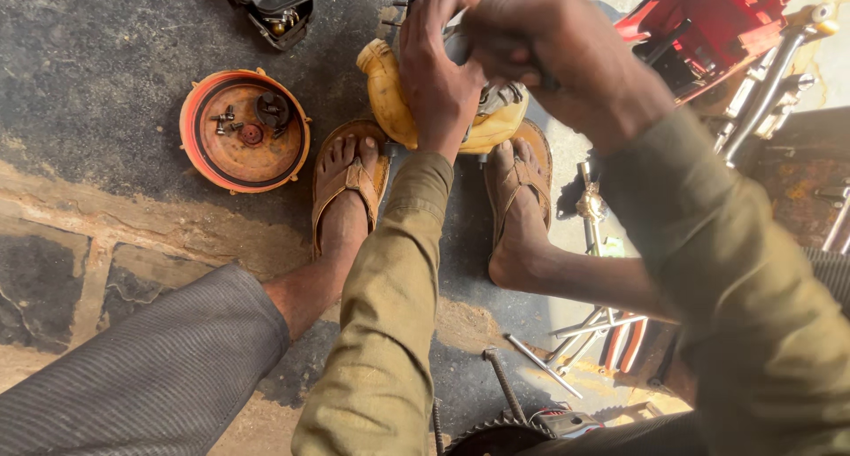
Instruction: The person disassembles and reassembles parts of a small engine, using a screwdriver and by hand, handling the carburetor, fuel tank, and various housing components.
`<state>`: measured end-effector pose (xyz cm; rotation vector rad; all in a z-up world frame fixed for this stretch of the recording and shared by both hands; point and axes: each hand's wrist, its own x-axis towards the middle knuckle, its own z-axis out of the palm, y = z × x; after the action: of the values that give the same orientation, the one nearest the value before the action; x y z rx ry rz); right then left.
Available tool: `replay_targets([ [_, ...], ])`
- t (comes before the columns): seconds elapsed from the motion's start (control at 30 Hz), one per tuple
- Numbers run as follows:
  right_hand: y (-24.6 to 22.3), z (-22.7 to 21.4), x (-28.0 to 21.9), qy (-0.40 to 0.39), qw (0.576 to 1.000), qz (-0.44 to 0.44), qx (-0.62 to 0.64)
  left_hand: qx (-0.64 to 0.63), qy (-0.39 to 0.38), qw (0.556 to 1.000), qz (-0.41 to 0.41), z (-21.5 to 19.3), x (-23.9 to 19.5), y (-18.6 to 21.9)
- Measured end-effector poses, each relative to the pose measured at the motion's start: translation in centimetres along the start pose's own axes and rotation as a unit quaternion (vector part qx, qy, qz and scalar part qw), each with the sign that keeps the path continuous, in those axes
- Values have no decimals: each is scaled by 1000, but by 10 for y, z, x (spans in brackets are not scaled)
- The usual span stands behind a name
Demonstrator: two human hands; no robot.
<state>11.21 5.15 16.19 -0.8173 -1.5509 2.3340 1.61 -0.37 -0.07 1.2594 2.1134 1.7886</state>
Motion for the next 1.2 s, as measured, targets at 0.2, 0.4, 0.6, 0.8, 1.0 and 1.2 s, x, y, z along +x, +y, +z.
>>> replay_targets([
  [0.2, 55, 60, 24, 486, 797, -360, 10, 26, 1, 1000, 2, -2, 4, -3],
  [0.4, 4, 28, -12, 143, 567, -438, -682, -53, -17, 998, 33, -17, 9, 4],
  [0.6, -30, -2, -22, -97, 602, -183, -771, 12, -52, 998, -23, -25, 8, 30],
  [0.8, -6, 13, 34, -278, 689, -82, -664, -39, -73, 994, -66, -28, 2, 24],
  [1.0, -3, 0, 72, -438, 839, 179, -267, 19, -56, 998, -31, -29, 11, 30],
  [1.2, 21, 30, 11, 192, 971, -128, 62, 59, -34, 997, -24, -19, 14, 38],
])
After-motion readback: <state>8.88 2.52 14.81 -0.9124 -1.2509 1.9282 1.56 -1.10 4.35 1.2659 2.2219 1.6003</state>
